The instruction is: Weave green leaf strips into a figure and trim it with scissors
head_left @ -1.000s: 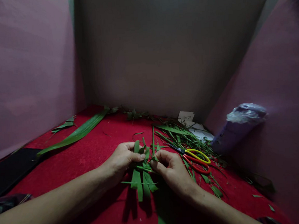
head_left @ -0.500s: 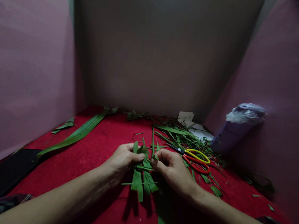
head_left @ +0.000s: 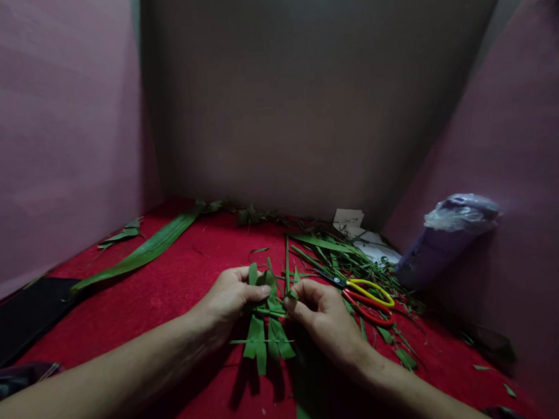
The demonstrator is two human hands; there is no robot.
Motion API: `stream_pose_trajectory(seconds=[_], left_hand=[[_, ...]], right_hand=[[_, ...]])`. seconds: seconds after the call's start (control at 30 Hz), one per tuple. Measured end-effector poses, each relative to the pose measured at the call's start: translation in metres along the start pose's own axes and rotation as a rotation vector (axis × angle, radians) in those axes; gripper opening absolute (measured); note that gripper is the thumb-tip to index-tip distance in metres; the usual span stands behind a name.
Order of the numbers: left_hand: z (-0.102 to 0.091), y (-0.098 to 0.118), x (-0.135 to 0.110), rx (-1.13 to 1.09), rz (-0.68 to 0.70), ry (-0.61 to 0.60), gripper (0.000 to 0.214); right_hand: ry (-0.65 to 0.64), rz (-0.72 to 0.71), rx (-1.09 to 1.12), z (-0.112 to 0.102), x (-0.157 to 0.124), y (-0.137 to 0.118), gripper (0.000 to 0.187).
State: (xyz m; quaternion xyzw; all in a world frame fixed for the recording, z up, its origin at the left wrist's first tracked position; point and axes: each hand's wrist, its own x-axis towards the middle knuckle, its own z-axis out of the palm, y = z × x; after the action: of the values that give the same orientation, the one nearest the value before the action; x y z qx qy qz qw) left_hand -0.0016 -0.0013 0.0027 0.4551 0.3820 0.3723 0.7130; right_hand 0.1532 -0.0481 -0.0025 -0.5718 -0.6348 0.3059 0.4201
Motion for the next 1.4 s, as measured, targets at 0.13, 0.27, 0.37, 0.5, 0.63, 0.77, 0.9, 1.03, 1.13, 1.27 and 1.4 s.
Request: stream_pose_trajectory(seconds=[0.13, 0.27, 0.37, 0.5, 0.63, 0.77, 0.9, 1.03, 1.13, 1.27, 1.4], left_hand=[[-0.0012, 0.0001, 0.0010, 0.031, 0.040, -0.010, 0.013], [-0.0025, -0.0014, 0.0028, 0.053, 0.070, -0.022, 0.014], [-0.0042, -0.0031, 0.0041, 0.062, 0.083, -0.049, 0.013], [-0.0057, -0.0038, 0.0045, 0.070, 0.087, -0.056, 0.015], [-0.0053, -0.0035, 0.0042, 0.076, 0.095, -0.043, 0.016], [-0.0046, -0.0037, 0.0045, 0.073, 0.096, -0.037, 0.016], [-0.0046, -0.0040, 0.0044, 0.082, 0.096, -0.025, 0.015], [-0.0030, -0.0014, 0.0022, 0.104, 0.091, -0.017, 0.016], [-0.0011, 0.0012, 0.0002, 0.117, 0.090, -0.005, 0.017], [-0.0013, 0.0018, 0.0003, 0.123, 0.108, -0.020, 0.017], [-0.0035, -0.0002, 0.0023, 0.116, 0.094, -0.030, 0.016]], right_hand=[[0.006, 0.000, -0.002, 0.0004, -0.0009, 0.0002, 0.014], [0.005, -0.001, 0.008, 0.0010, -0.0012, -0.0007, 0.012], [0.011, 0.001, 0.007, 0.0014, -0.0009, -0.0021, 0.012], [0.019, 0.012, -0.013, 0.0015, -0.0013, -0.0047, 0.013], [0.023, 0.024, -0.023, 0.0015, -0.0022, -0.0055, 0.013], [0.033, 0.024, -0.037, 0.0022, -0.0021, -0.0038, 0.014], [0.042, 0.022, -0.032, 0.0030, -0.0015, -0.0034, 0.015], [0.039, 0.019, -0.029, 0.0032, -0.0019, -0.0048, 0.014], [0.042, 0.019, -0.034, 0.0032, -0.0028, -0.0048, 0.014], [0.030, 0.010, -0.038, 0.0035, -0.0033, -0.0029, 0.014], [0.015, -0.015, -0.036, 0.0032, -0.0029, -0.0016, 0.013]])
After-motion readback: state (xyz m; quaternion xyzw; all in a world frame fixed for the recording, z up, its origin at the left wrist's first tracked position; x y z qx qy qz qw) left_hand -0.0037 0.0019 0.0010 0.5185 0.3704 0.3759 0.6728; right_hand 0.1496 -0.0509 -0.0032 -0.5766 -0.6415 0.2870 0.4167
